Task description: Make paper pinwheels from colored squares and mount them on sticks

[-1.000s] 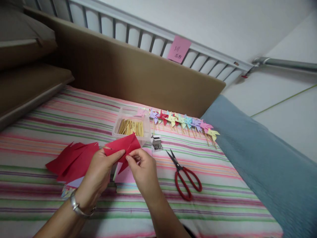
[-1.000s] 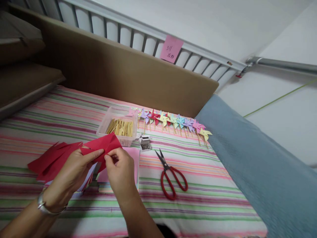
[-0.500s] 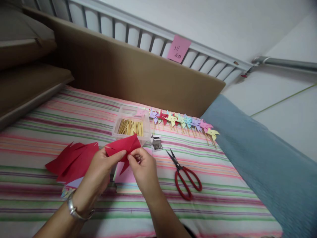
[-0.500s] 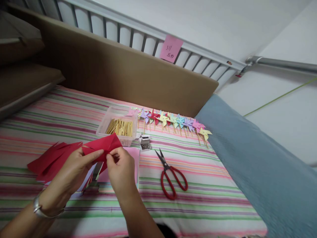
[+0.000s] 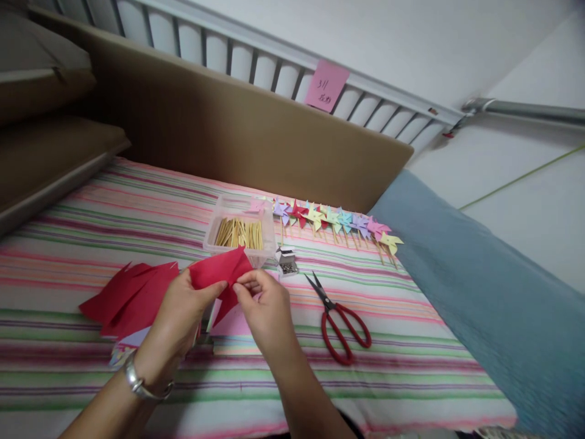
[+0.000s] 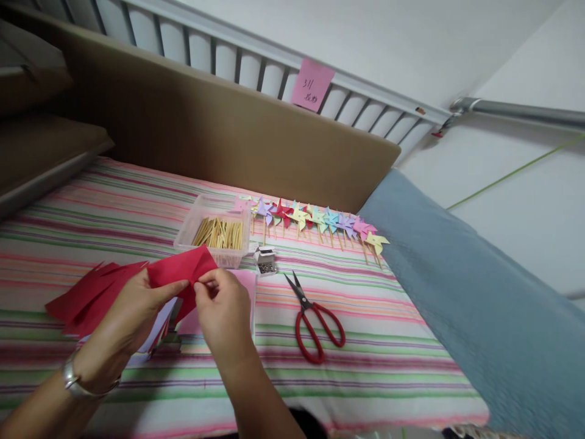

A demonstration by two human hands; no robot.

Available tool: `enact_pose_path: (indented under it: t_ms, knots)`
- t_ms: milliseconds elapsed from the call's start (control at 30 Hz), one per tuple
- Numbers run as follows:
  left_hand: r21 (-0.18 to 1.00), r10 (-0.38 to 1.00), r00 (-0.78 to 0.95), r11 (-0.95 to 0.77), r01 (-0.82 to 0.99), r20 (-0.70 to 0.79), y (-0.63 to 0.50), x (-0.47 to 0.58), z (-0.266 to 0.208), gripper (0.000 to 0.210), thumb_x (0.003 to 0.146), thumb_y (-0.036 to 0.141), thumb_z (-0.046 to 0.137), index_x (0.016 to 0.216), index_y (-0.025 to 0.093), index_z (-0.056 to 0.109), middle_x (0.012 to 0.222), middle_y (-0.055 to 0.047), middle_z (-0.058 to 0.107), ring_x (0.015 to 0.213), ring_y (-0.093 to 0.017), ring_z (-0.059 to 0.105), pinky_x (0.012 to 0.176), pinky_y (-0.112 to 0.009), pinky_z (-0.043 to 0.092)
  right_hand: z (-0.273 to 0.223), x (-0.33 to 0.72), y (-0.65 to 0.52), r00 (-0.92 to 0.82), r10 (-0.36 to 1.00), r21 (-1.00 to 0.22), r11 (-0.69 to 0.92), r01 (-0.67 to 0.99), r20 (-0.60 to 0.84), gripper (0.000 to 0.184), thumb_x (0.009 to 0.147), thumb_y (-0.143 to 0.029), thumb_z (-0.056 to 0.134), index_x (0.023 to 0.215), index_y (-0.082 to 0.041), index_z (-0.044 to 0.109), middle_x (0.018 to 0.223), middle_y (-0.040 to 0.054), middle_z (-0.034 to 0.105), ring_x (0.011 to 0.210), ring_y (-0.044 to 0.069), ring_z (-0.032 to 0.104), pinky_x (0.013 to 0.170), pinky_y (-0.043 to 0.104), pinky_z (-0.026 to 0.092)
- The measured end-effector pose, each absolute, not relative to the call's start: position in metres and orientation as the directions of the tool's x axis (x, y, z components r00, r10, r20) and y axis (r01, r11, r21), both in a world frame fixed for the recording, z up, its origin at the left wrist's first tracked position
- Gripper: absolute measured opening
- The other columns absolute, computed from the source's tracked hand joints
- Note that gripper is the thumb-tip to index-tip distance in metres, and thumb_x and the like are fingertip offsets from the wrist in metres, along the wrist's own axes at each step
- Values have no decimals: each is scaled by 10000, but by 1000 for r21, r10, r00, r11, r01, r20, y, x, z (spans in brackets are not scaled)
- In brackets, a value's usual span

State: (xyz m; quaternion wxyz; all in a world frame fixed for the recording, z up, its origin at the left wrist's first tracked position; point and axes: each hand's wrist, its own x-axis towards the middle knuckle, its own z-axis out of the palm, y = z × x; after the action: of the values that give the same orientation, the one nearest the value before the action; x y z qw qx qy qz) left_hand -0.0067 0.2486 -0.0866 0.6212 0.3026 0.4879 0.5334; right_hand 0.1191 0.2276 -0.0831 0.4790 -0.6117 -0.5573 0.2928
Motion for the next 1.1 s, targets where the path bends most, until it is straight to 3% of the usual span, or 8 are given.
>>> enact_pose_path:
  t_ms: [100,167,300,433,700,900,1100]
  knots:
    - [895,952,-35,273,-353,-305,248,-8,-82,462,514,181,833,939,151,654,723,-12,736,623,-188,664,616,-286,528,-70,131,230,285,936,-900,67,431,206,232,709,-183,659,939,-211,671,913,43,688,887,206,630,809,336,491]
    - [888,944,-2,311,-338,-331,248,-9,-80,473,510,180,830,949,145,660,707,-17,733,636,-206,673,614,-295,528,-67,137,233,302,944,-933,16,360,132,434,664,-184,699,1092,-211,636,984,52,688,980,231,621,917,391,454]
    - [881,942,95,336,-333,-323,248,-9,-83,467,512,171,814,952,139,660,772,-41,743,702,-221,681,686,-324,525,-74,140,236,92,988,-992,-122,-43,-126,665,644,-178,692,1278,-198,494,857,19,708,813,220,681,775,363,524]
    - [922,950,119,311,-231,-290,248,-8,-89,427,549,175,791,953,130,659,817,-64,745,734,-231,679,717,-340,520,-81,139,235,-39,984,-966,-180,-184,-176,682,638,-163,694,1283,-213,478,814,-9,709,702,194,684,682,319,539]
    - [951,956,108,286,-117,-274,249,-7,-90,460,571,201,800,993,124,635,843,-65,735,760,-229,669,704,-321,514,-87,138,235,8,990,-989,-143,-44,-143,639,612,-147,688,1227,-231,538,1015,45,702,839,206,667,699,315,546]
    - [838,926,239,370,-401,-294,248,-6,-86,346,610,196,801,931,170,676,817,-23,736,726,-160,659,694,-248,505,-85,138,237,60,987,-967,-133,-215,-149,669,602,-140,715,1233,-230,514,986,25,719,821,201,688,719,306,549]
    - [788,899,330,418,-453,-288,245,-5,-89,94,679,223,774,741,173,724,741,-16,733,693,-124,642,691,-198,489,-80,131,236,152,982,-930,-50,-363,-111,688,614,-139,721,1251,-217,474,1052,55,716,880,216,688,808,354,545]
